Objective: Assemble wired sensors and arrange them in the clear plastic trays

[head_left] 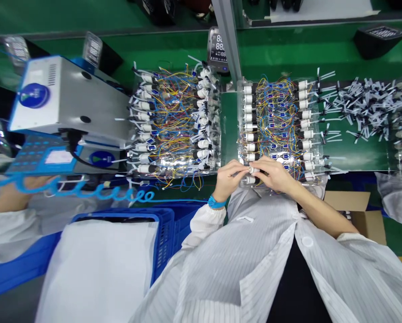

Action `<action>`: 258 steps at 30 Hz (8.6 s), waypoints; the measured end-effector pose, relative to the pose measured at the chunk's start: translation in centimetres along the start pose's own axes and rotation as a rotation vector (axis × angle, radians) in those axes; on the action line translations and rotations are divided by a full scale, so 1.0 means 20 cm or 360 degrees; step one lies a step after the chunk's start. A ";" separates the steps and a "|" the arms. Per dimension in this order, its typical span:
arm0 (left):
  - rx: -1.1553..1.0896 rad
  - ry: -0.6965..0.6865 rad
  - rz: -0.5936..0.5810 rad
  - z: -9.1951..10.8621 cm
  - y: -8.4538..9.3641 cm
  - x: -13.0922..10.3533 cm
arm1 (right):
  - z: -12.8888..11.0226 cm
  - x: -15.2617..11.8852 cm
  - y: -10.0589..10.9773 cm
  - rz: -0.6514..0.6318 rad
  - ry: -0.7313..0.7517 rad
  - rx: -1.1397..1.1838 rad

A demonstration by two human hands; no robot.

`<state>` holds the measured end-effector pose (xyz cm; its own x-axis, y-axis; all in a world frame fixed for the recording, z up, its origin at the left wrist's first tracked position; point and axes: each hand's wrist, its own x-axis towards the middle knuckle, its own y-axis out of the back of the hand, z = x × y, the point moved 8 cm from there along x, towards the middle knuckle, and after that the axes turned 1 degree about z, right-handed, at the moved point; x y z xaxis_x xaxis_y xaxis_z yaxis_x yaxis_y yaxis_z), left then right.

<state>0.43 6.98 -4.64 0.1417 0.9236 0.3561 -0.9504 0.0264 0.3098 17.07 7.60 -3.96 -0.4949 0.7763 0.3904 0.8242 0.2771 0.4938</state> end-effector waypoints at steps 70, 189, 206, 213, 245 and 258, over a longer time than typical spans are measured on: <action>0.0188 0.0069 0.0174 0.15 0.21 0.04 | 0.88 -0.76 1.49 0.0484 -0.1359 -0.1611; -0.0418 0.0125 0.0321 -0.20 0.04 0.04 | 0.02 0.06 -0.01 0.0292 -0.0062 0.0035; -0.0432 0.0086 0.0242 -0.23 0.04 0.05 | 0.01 0.09 -0.02 0.0179 -0.0093 0.0037; -0.0488 0.0010 0.0282 -0.20 0.04 0.05 | 0.01 0.07 -0.02 0.0228 -0.0065 0.0063; 0.0684 -0.0089 -0.0528 0.15 0.11 0.00 | -0.04 0.15 -0.02 -0.0033 -0.0184 -0.0691; 0.0636 -0.0159 -0.0319 0.23 0.21 0.10 | 0.69 -0.64 1.65 0.1173 -0.1478 -0.1154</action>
<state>-2.00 7.26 1.43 0.3565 0.8735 0.3314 -0.7228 0.0331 0.6903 54.36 14.69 -3.47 0.5844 0.7805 0.2219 0.3456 -0.4869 0.8022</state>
